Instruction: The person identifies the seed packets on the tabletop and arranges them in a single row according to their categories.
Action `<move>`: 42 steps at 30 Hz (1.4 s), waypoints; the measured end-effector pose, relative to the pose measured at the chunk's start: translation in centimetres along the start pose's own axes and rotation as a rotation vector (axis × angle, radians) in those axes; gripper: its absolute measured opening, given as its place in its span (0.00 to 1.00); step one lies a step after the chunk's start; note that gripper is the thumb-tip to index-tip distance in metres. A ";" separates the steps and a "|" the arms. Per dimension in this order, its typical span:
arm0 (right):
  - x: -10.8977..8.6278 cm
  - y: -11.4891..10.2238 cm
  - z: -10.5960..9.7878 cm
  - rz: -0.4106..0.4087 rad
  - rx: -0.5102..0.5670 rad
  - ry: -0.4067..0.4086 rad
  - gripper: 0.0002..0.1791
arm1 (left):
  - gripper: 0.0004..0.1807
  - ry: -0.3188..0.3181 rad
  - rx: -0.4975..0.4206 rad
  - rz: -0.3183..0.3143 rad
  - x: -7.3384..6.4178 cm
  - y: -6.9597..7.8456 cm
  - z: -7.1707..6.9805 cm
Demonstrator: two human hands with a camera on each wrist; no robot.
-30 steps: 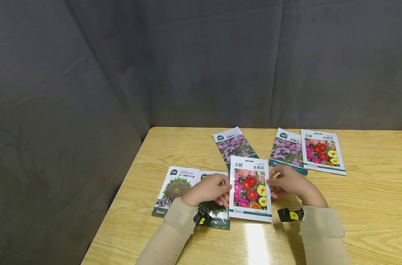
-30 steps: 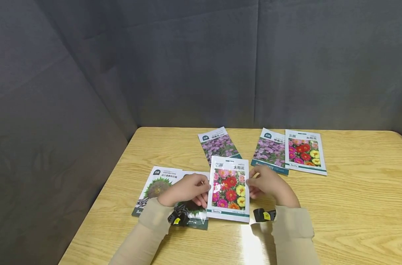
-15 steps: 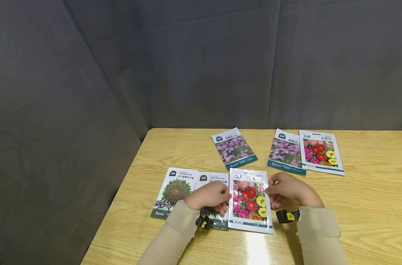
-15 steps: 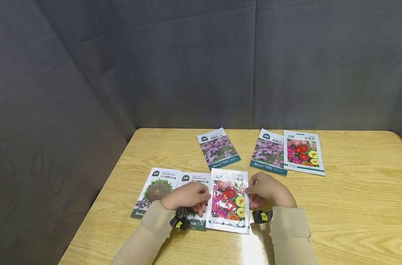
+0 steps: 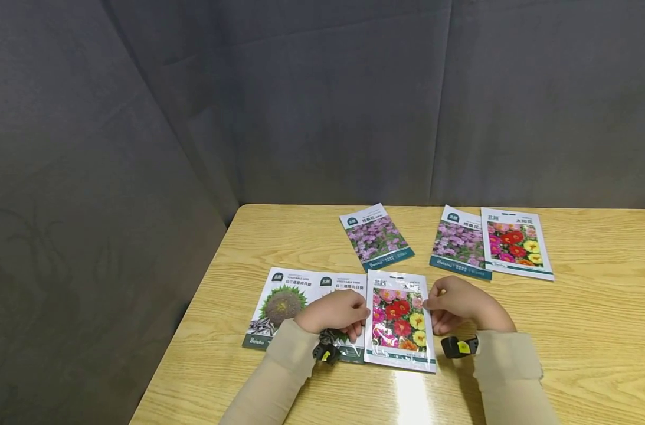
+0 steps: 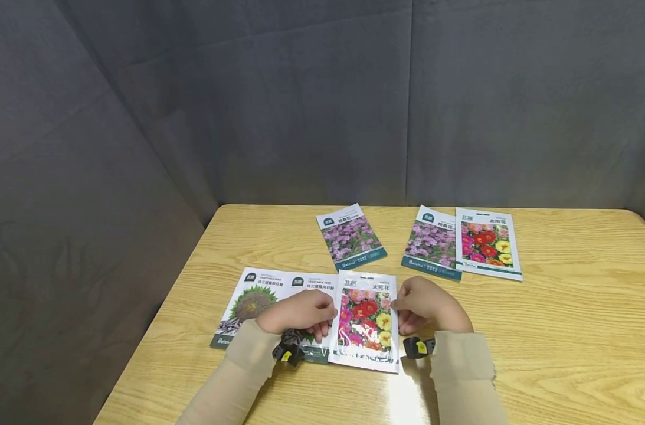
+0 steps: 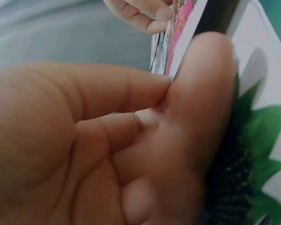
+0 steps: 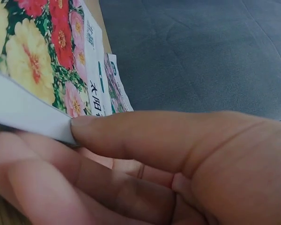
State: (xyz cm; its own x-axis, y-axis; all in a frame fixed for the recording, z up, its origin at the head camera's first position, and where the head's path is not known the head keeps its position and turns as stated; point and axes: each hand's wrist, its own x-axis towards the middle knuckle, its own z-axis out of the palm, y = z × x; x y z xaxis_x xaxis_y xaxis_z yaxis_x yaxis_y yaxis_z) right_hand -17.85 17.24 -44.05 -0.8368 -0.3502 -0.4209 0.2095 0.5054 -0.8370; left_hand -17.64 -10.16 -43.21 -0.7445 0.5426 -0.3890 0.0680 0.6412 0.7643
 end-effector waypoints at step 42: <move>0.1 -0.3 0.7 0.036 -0.025 -0.009 0.11 | 0.23 0.109 0.155 0.034 0.4 -0.2 0.8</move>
State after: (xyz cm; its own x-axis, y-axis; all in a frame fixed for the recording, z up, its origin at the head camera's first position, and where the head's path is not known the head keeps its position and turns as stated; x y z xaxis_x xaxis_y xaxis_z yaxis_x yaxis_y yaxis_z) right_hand -17.63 16.52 -44.09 -0.8242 -0.3388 -0.4537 0.2265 0.5371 -0.8126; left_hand -17.46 -9.67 -43.96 -0.8069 0.5091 -0.2996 0.1897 0.7036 0.6848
